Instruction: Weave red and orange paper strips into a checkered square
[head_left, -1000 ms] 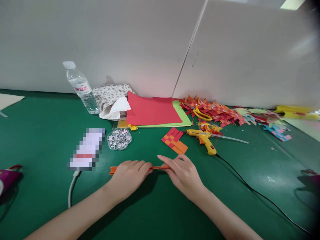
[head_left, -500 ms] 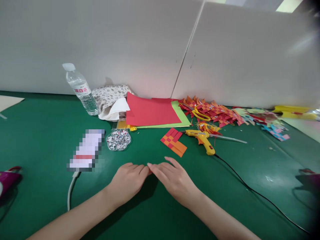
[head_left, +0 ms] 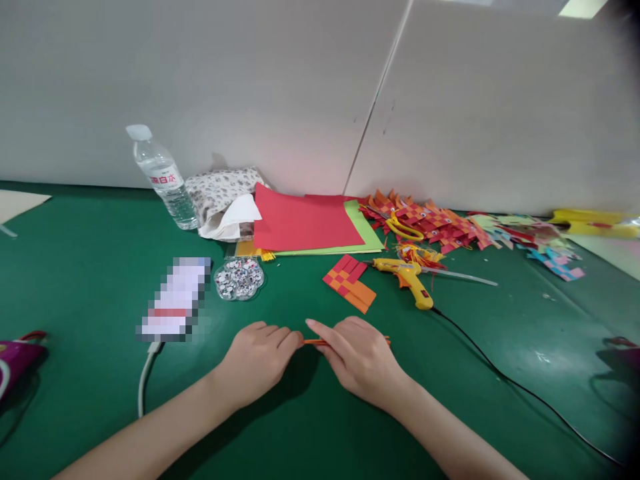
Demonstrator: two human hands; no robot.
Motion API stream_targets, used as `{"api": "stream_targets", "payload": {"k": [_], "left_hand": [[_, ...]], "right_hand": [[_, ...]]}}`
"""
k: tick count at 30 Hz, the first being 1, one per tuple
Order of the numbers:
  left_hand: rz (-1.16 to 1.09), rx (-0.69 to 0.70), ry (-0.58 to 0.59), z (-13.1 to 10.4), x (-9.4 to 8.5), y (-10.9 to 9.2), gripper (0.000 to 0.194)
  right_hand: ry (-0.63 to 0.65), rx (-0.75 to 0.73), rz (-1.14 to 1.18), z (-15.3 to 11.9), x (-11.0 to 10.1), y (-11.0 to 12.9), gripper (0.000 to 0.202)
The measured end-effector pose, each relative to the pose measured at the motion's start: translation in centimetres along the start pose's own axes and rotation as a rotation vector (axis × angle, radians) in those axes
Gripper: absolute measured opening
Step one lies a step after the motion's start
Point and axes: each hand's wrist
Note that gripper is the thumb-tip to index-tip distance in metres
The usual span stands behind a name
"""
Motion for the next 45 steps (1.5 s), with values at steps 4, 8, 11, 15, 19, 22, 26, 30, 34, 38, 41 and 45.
{"api": "stream_targets", "payload": {"k": [4,8,11,15,19,22,26,30,34,38,41,45], "left_hand": [[-0.040,0.043,-0.024,0.0,0.4,-0.9,0.018],[-0.072,0.016,-0.015,0.4,0.1,-0.8,0.021],[-0.071,-0.029,-0.003,0.6,-0.3,-0.6,0.024],[-0.055,-0.049,-0.007,0.1,-0.4,-0.7,0.024],[-0.087,-0.052,0.010,-0.2,-0.1,-0.8,0.023],[-0.102,-0.078,0.069,0.1,-0.2,-0.5,0.023],[-0.146,-0.161,0.089,0.5,-0.7,0.3,0.022],[-0.333,-0.365,0.132,0.6,-1.0,1.3,0.021],[-0.501,-0.470,0.197,0.6,-1.0,1.5,0.018],[-0.483,-0.423,0.156,0.4,-0.7,0.9,0.018],[-0.419,-0.312,0.088,0.2,-0.5,0.2,0.018],[-0.408,-0.249,0.085,0.3,-0.5,-0.3,0.021]], "right_hand": [[0.024,-0.112,0.041,0.1,0.1,1.0,0.048],[0.002,-0.139,0.034,-0.2,-0.1,0.6,0.046],[0.001,-0.101,0.029,-0.3,-0.1,0.0,0.041],[-0.001,-0.063,0.039,-0.4,-0.1,-0.2,0.038],[0.031,-0.039,0.054,-0.3,0.1,0.0,0.032],[0.030,-0.051,0.068,-0.2,0.0,0.0,0.035],[0.002,-0.020,0.033,-0.4,-0.2,-0.8,0.039],[-0.015,0.083,0.010,-0.8,-0.4,-1.9,0.039],[0.011,0.090,0.029,-0.9,-0.6,-2.1,0.039],[0.029,0.128,0.021,-0.5,-0.5,-1.4,0.038],[0.015,0.069,0.042,-0.1,-0.3,-0.5,0.035],[0.004,0.026,0.093,0.0,-0.2,0.1,0.035]]}}
Point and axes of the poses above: each hand's wrist, its own z-axis towards the middle knuckle, its own x-axis out of the palm, y = z × x, and after that the axes turned 7 degrees about -y, right-handed
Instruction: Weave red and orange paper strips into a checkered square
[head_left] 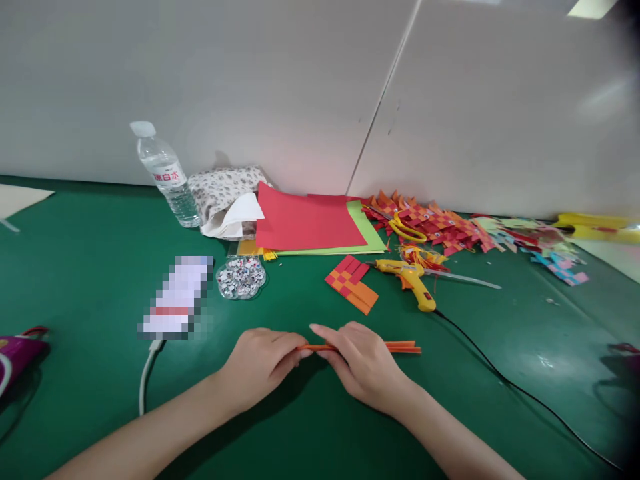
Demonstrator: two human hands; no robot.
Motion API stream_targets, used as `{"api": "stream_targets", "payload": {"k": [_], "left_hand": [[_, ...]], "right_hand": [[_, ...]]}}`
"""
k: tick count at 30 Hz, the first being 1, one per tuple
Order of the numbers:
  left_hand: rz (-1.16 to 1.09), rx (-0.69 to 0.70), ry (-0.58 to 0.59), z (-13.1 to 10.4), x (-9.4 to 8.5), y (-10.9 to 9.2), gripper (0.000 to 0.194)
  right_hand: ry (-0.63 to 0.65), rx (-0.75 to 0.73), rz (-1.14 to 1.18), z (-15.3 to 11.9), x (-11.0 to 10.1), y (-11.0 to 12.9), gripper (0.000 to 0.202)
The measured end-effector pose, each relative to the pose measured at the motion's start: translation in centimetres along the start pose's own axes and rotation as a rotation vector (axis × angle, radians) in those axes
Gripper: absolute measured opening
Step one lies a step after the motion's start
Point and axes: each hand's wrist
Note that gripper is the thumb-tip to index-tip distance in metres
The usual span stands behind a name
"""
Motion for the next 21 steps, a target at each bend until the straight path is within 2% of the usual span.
{"api": "stream_targets", "payload": {"k": [6,12,16,21], "left_hand": [[0.024,-0.116,0.096,0.54,-0.62,-0.03,0.025],[-0.133,-0.223,0.168,0.63,-0.52,-0.10,0.027],[-0.209,-0.187,0.154,0.44,-0.35,-0.18,0.027],[-0.018,0.012,0.025,0.06,0.05,-0.01,0.025]], "right_hand": [[0.015,0.117,0.038,-0.37,-0.24,-0.09,0.036],[0.056,0.175,0.049,-0.27,-0.42,0.17,0.037],[0.083,0.192,0.071,-0.04,-0.55,0.19,0.037],[-0.013,0.115,0.128,-0.03,-0.26,0.06,0.034]]}}
Point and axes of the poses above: each hand's wrist, its own z-axis towards the middle knuckle, its own x-axis out of the palm, y = z × x, and after that the axes turned 7 degrees about -y, right-handed
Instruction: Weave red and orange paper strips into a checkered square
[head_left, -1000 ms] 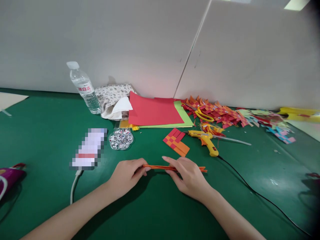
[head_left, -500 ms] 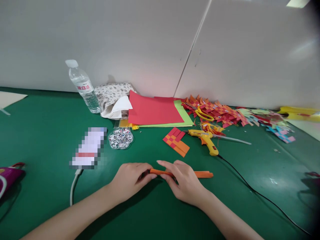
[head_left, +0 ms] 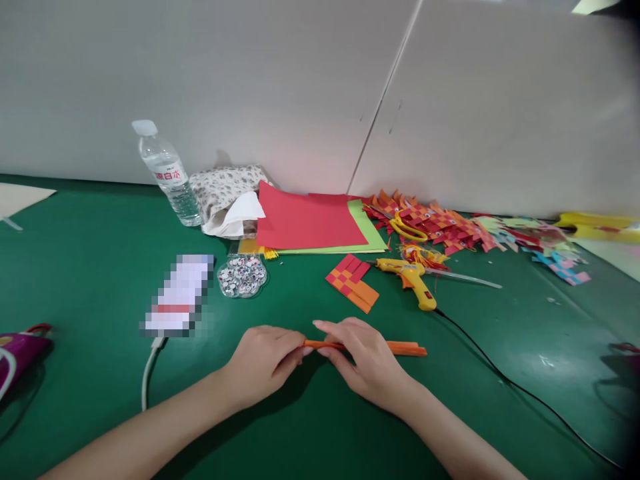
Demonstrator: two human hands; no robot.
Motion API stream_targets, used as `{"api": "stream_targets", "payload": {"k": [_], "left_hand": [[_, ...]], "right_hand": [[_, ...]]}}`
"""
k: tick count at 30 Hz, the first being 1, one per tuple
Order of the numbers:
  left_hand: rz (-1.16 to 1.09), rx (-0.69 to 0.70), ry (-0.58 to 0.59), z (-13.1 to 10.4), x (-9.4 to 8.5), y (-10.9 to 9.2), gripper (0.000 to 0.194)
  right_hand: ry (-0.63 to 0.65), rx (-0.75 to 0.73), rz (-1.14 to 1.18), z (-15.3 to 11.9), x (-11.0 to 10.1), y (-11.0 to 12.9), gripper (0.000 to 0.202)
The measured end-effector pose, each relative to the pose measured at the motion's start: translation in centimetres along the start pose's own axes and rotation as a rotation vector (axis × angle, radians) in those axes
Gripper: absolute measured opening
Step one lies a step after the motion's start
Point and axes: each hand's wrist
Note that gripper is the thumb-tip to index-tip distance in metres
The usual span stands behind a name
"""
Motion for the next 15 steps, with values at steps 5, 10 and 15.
{"api": "stream_targets", "payload": {"k": [5,10,15], "left_hand": [[0.223,0.253,-0.154,-0.22,0.34,0.09,0.021],[0.239,0.258,-0.127,-0.17,0.19,0.24,0.018],[0.191,0.206,-0.027,-0.14,-0.16,0.49,0.014]], "right_hand": [[-0.040,-0.087,0.021,-0.28,0.58,0.16,0.036],[-0.009,-0.131,-0.039,-0.25,0.88,0.15,0.033],[-0.018,-0.088,-0.071,-0.20,0.70,-0.30,0.028]]}}
Point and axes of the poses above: each hand's wrist, its own z-axis towards the middle knuckle, its own x-axis out of the palm, y = z × x, and after that the axes turned 7 degrees about -y, right-handed
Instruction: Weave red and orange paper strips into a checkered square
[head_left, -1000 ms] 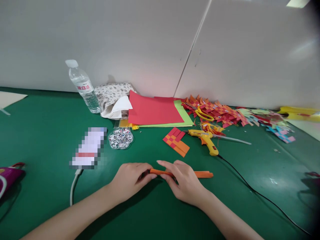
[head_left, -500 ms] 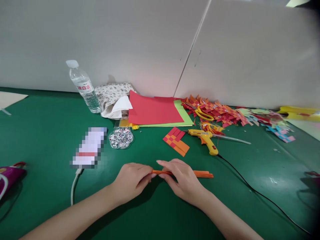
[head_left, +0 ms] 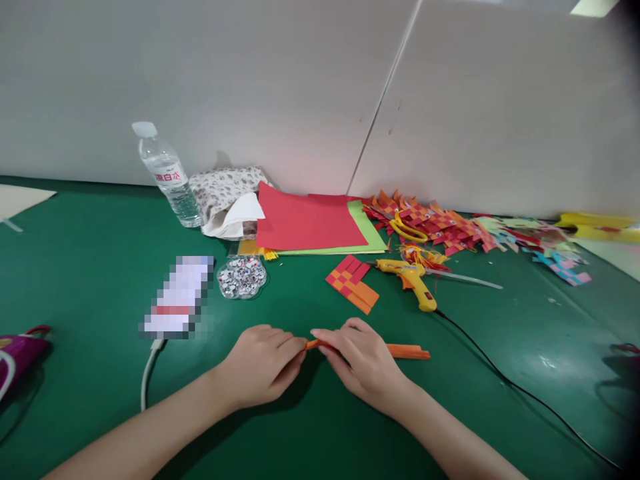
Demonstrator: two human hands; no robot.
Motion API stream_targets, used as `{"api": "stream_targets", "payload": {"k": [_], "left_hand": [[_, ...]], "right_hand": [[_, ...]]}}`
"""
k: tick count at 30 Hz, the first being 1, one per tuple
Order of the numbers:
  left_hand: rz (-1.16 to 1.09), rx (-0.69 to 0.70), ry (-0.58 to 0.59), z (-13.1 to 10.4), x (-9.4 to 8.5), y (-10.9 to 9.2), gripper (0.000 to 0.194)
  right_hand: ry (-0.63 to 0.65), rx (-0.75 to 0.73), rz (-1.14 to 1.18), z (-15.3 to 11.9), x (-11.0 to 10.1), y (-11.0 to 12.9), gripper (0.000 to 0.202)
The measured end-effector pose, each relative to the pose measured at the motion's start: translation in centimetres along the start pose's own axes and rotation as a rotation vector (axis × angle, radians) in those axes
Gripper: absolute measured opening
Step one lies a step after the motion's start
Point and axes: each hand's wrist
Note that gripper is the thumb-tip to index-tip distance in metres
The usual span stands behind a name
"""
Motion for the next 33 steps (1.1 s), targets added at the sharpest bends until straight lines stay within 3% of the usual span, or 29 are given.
{"api": "stream_targets", "payload": {"k": [5,11,16,21,23,29,33], "left_hand": [[0.004,-0.050,-0.008,0.0,0.0,0.3,0.017],[-0.074,-0.166,0.053,0.2,-0.2,0.1,0.014],[-0.189,-0.237,0.102,0.5,-0.6,-0.3,0.013],[-0.208,-0.130,0.119,0.1,-0.1,-0.1,0.006],[-0.173,-0.081,0.110,-0.2,0.2,0.3,0.014],[-0.184,0.050,0.232,-0.6,-0.1,1.2,0.008],[-0.228,0.037,0.169,-0.2,-0.5,0.8,0.010]], "right_hand": [[-0.015,-0.048,0.033,-0.2,-0.2,0.1,0.036],[0.064,-0.159,0.050,-0.5,-0.3,0.9,0.043],[0.052,-0.122,0.064,-0.3,-0.4,0.7,0.041],[0.107,-0.106,0.055,-0.3,-0.2,0.4,0.043],[0.139,-0.118,0.024,-0.5,-0.1,0.5,0.042],[0.139,-0.163,0.081,-0.5,0.1,1.1,0.038],[0.130,-0.115,0.068,-0.1,-0.5,0.9,0.034]]}}
Point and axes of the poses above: each hand's wrist, its own z-axis towards the middle knuckle, its own x-axis out of the palm, y = z × x, and after that the axes turned 7 degrees about -y, right-handed
